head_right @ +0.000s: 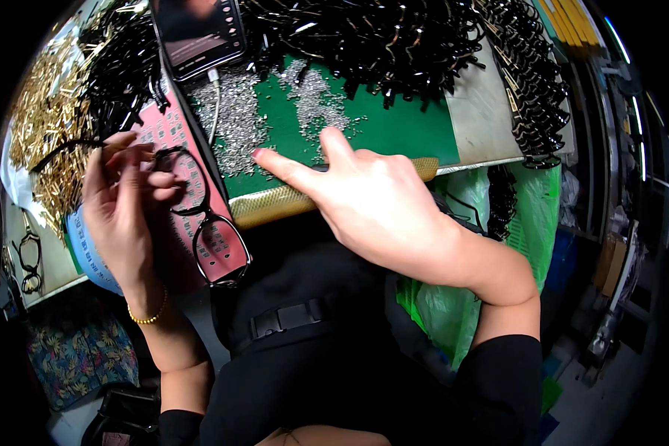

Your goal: The person assembles eyeglasses by attaching temple arms to the frame using a screwdriver and a metal file. They repeatedly pick up parts, align them, and tighten screws to complete the assembly.

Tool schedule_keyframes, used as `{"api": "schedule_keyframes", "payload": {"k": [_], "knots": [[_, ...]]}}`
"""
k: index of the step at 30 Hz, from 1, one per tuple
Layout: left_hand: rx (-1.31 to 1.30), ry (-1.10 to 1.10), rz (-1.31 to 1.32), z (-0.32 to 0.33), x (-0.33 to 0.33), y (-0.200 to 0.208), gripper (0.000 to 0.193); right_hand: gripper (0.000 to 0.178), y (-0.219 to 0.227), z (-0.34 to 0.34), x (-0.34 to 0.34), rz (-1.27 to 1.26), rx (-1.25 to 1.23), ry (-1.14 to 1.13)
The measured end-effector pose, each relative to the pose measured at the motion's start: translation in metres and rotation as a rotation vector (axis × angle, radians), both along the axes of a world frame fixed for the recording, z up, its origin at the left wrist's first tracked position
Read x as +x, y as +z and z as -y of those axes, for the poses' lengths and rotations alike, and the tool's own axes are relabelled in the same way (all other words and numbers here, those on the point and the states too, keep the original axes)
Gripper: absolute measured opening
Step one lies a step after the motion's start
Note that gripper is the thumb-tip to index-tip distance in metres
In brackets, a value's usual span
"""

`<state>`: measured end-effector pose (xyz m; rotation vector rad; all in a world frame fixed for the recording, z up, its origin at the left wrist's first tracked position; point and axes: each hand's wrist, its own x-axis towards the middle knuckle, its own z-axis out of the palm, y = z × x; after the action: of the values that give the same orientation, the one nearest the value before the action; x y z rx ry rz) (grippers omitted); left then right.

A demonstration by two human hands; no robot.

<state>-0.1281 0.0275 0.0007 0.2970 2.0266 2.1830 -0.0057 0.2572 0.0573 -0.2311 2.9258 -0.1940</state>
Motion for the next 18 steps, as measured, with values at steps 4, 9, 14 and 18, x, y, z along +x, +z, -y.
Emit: {"api": "schedule_keyframes", "payload": {"k": [4,9,14,18], "knots": [[-0.098,-0.212,0.164,0.009,0.02,0.002,0.021,0.063,0.011,0.002,0.002,0.046,-0.26,-0.022],[-0.164,-0.236,0.195,0.008,0.024,0.008,0.018,0.069,0.008,0.02,-0.011,0.042,-0.218,0.158],[-0.168,-0.263,0.134,0.006,0.025,0.008,0.016,0.067,-0.001,0.018,-0.02,0.03,-0.177,0.212],[-0.264,-0.274,0.05,0.002,0.026,0.01,0.009,0.066,-0.003,0.018,-0.02,0.046,-0.175,0.205]]}}
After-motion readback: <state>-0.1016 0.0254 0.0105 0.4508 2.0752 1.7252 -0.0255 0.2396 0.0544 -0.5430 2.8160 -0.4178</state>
